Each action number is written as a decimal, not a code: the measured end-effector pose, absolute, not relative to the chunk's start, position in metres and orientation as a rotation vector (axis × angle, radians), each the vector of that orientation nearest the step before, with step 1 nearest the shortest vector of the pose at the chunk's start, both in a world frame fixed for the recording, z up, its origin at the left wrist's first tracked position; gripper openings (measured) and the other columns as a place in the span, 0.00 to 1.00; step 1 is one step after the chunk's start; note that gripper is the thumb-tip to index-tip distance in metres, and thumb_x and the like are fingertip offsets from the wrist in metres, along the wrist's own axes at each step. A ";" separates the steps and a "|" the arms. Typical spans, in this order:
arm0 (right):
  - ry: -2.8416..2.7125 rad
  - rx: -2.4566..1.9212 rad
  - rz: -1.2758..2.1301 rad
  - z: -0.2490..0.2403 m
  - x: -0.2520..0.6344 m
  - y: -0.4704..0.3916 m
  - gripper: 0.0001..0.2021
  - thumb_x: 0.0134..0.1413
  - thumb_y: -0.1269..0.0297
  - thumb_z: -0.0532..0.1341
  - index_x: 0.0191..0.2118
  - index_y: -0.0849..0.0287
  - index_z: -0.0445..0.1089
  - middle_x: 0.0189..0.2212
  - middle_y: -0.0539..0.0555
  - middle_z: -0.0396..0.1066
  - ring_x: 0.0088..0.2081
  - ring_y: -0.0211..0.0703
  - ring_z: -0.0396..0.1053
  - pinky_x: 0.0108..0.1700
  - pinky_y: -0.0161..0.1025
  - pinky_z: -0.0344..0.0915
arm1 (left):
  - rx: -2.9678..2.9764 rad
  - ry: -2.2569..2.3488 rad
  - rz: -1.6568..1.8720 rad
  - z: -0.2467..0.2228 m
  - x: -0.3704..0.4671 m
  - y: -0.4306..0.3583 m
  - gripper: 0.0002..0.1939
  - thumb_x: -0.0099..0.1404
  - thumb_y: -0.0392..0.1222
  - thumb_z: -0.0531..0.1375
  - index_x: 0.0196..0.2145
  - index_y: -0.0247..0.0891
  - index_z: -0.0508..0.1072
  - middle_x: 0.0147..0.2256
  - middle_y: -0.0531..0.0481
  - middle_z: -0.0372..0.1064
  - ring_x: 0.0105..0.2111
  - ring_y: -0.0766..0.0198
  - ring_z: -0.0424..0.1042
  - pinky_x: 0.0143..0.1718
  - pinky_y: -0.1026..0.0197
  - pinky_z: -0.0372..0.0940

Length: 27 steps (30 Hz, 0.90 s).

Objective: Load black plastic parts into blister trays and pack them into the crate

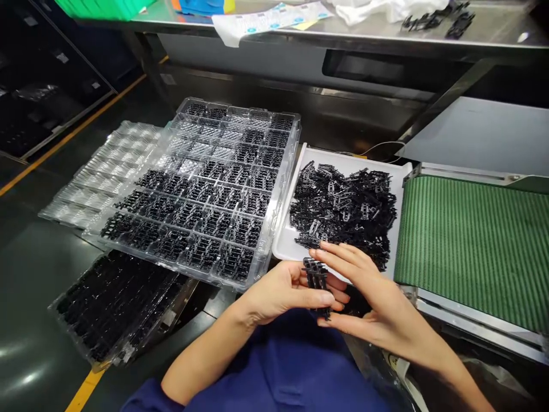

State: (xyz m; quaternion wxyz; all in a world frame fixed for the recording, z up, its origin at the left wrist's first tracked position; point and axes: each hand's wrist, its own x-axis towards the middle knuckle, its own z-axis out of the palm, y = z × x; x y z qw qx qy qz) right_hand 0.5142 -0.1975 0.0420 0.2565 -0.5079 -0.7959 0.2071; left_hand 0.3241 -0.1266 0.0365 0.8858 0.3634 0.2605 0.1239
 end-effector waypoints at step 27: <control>-1.643 -1.641 0.353 0.027 0.604 -0.286 0.43 0.45 0.48 0.70 0.65 0.54 0.55 0.56 0.60 0.68 0.57 0.52 0.64 0.58 0.49 0.62 | 0.754 0.377 -0.083 0.016 0.460 -0.150 0.20 0.50 0.47 0.73 0.40 0.36 0.81 0.37 0.44 0.79 0.37 0.60 0.78 0.42 0.62 0.70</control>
